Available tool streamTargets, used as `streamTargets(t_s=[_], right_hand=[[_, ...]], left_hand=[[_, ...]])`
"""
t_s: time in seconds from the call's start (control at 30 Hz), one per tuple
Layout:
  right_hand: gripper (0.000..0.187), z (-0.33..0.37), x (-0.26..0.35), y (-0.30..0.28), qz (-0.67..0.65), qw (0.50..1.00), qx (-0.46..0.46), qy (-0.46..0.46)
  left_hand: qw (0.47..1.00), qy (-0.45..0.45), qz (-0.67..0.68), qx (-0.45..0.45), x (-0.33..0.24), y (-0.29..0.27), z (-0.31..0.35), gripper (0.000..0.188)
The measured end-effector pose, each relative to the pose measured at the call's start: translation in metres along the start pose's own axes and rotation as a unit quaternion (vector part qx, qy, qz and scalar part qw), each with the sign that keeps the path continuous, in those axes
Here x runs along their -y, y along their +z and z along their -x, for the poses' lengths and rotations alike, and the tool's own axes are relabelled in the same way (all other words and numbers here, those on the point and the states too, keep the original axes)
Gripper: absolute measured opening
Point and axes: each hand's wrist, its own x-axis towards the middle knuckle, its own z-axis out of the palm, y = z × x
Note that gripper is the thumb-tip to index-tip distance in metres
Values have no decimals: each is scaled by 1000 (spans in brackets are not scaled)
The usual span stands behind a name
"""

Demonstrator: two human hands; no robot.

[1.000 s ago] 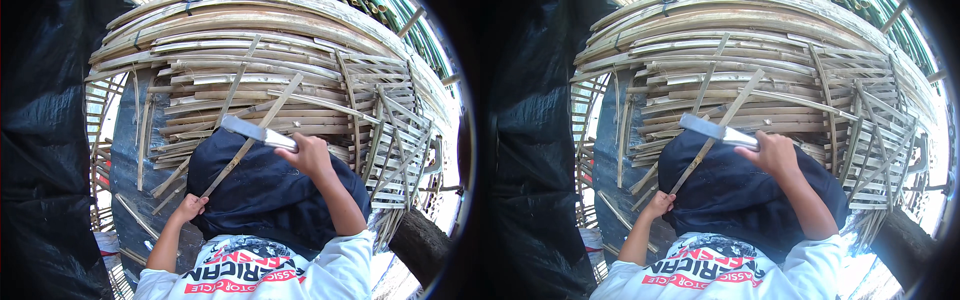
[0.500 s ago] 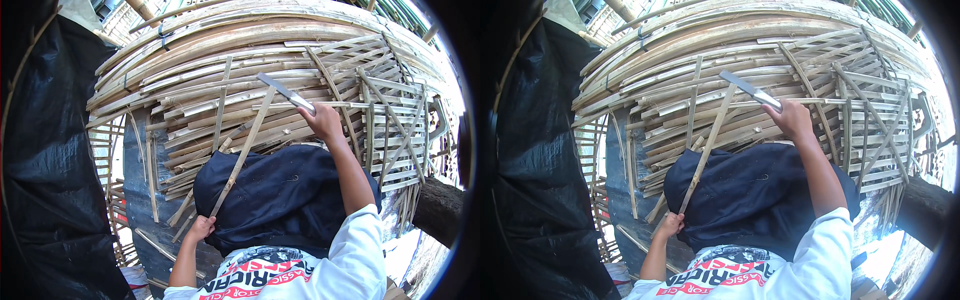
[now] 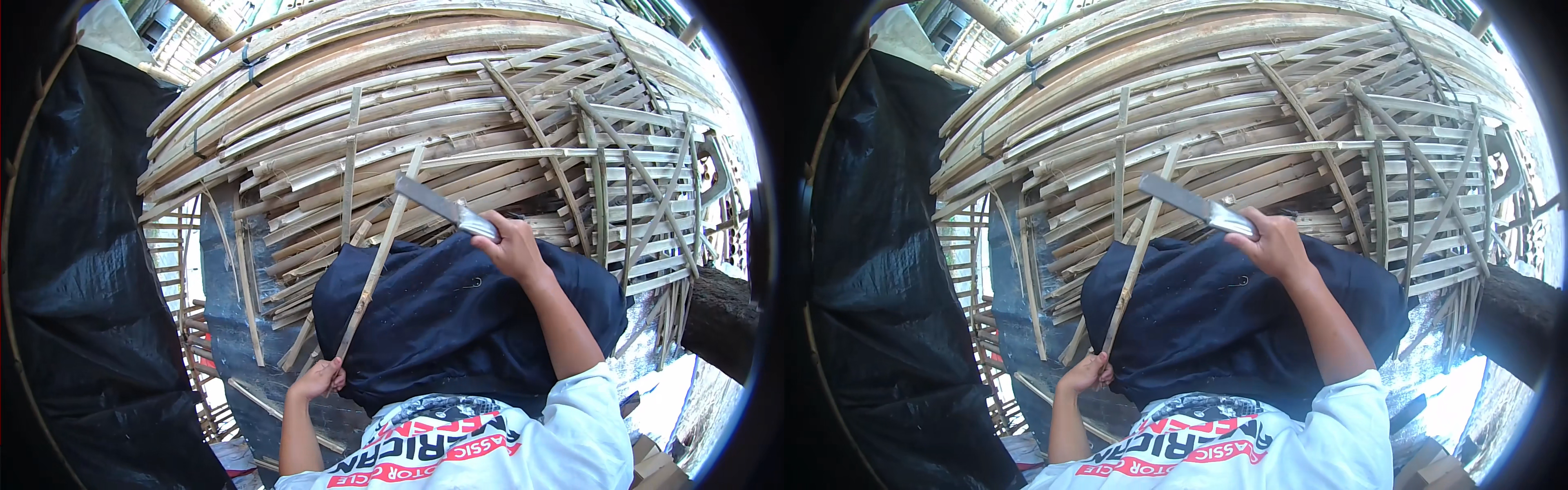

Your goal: The person uses a knife to shave thin strips from a length of bamboo, holding the bamboo in one hand and the tool in the other while working over a pile of wood scraps.

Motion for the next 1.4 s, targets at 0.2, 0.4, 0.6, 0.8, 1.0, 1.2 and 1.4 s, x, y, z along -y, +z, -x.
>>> streamTargets(t_s=[0.2,0.4,0.6,0.8,1.0,1.2,1.4], right_hand=[[44,24,17,31,42,975,163,-147],[49,32,42,38,85,954,255,-133],[56,48,50,50,89,952,271,-107],[62,43,44,60,130,955,236,-123],[62,43,43,64,118,959,221,-130],[63,42,46,67,93,965,197,-147],[65,22,41,73,113,956,186,-196]], left_hand=[[995,-8,-1,-103,-5,15,24,54],[976,62,-72,-198,41,17,43,53],[921,36,-281,-268,55,33,55,56],[885,48,-225,-404,0,74,57,50],[848,138,-252,-446,21,69,39,51],[862,210,-212,-410,64,48,-1,61],[875,235,-165,-391,87,40,-22,67]])
